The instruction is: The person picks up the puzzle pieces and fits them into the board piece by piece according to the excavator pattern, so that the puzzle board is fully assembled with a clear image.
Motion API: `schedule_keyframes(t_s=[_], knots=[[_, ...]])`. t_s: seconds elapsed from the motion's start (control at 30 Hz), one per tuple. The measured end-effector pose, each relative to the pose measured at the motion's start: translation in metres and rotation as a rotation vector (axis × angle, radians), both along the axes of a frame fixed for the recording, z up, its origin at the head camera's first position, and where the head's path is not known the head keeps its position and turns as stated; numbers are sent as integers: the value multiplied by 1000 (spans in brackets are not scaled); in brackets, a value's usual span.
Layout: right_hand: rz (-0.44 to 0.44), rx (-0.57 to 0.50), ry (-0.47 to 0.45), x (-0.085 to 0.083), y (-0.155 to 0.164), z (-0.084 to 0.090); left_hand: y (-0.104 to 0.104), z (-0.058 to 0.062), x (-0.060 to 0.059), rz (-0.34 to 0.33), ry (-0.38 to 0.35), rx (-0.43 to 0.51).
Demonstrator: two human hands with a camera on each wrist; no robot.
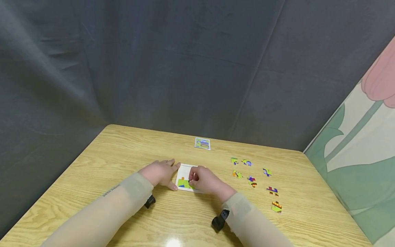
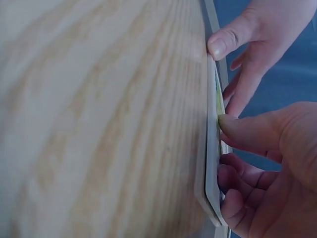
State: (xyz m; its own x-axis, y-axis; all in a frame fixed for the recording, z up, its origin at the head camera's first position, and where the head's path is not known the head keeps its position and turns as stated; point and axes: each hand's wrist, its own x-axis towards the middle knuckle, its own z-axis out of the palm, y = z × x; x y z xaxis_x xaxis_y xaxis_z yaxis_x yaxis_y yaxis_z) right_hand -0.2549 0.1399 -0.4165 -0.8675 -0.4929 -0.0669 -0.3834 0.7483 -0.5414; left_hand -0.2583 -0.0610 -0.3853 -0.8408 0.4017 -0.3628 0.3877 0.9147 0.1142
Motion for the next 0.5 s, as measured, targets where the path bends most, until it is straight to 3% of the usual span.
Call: schedule_keyframes(t_s=[0.5], knots=[[-13,14,71,9,-6,1,-2,-2,-1,-3,21,0]])
